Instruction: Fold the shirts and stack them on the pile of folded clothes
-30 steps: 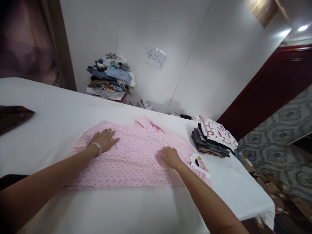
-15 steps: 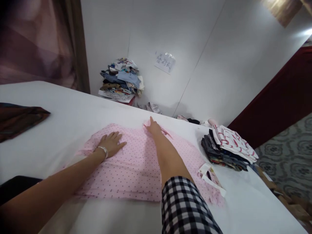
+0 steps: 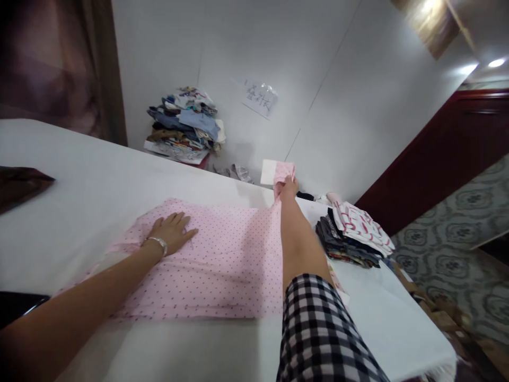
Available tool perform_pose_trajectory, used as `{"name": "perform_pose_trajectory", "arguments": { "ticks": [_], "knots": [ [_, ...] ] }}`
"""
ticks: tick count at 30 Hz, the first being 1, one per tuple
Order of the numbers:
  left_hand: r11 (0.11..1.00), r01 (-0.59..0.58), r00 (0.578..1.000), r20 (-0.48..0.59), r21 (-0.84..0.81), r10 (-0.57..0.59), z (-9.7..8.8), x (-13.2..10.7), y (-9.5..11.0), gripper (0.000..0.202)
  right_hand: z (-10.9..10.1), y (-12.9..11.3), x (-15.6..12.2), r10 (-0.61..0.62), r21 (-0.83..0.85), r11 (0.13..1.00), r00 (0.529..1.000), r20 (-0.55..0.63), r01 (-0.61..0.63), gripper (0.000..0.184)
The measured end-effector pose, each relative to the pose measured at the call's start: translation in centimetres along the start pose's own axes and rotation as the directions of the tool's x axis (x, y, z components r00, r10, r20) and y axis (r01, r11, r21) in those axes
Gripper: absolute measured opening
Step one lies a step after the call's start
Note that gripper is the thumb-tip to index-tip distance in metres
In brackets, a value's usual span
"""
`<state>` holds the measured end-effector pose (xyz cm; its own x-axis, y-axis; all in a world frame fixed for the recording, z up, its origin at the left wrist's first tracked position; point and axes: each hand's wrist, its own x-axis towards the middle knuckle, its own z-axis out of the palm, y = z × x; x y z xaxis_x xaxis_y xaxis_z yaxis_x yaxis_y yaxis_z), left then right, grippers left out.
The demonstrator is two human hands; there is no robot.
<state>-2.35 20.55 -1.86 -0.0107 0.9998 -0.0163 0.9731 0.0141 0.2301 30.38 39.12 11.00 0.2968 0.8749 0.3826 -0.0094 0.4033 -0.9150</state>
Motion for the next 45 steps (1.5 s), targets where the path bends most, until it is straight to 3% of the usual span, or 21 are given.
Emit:
{"name": "perform_pose_trajectory", "arguments": {
  "ticks": [2,5,10,16,20,24,29,36,39,45],
  "knots": [
    [1.000,0.010,1.000,0.005,0.021,-0.010,0.1,0.2,0.0,0.075,-2.9,-1.8,0.5,0.075,0.139,0.988,0.993,-0.093,-0.061,0.013],
    [0.999,0.011,1.000,0.005,0.041,-0.011,0.1,0.5,0.0,0.076,-6.5,-3.7,-0.3,0.154,0.234,0.964,0.982,-0.113,-0.124,0.014],
    [0.999,0.007,1.000,0.000,0.053,-0.007,-0.3,0.6,0.0,0.076,-9.3,-5.3,-4.1,0.187,0.255,0.952,0.982,-0.039,-0.171,0.024],
    [0.998,0.003,1.000,-0.004,0.066,-0.003,-0.2,0.7,-0.1,0.075,-12.1,-6.2,-13.8,0.105,0.309,0.944,0.993,0.046,-0.114,0.036],
    [0.996,0.000,1.000,0.006,0.089,0.000,-0.4,0.9,-0.1,0.075,-15.3,-5.2,-20.8,0.189,0.285,0.939,0.981,0.041,-0.193,0.048],
    [0.993,0.046,0.994,0.094,0.108,-0.056,-2.3,1.9,0.5,0.074,-17.7,-3.8,-24.3,0.259,0.273,0.927,0.966,0.026,-0.256,0.052],
    [0.983,-0.014,1.000,-0.007,0.184,0.015,-4.3,4.2,2.2,0.057,-18.7,-3.8,-24.7,0.309,0.396,0.875,0.951,-0.011,-0.279,0.051],
    [0.968,-0.107,0.994,0.001,0.227,0.109,-3.0,7.3,2.9,0.067,-18.9,-5.0,-23.4,0.282,0.481,0.841,0.959,-0.002,-0.247,0.052],
    [0.959,-0.127,0.992,0.005,0.252,0.130,-2.9,8.3,2.8,0.059,-19.2,-5.1,-22.7,0.268,0.461,0.855,0.963,-0.001,-0.237,0.051],
    [0.935,-0.075,0.985,-0.122,0.347,0.125,-5.8,9.4,2.2,0.034,-20.1,-5.4,-18.7,0.203,0.446,0.879,0.978,-0.036,-0.166,0.045]
  ]
}}
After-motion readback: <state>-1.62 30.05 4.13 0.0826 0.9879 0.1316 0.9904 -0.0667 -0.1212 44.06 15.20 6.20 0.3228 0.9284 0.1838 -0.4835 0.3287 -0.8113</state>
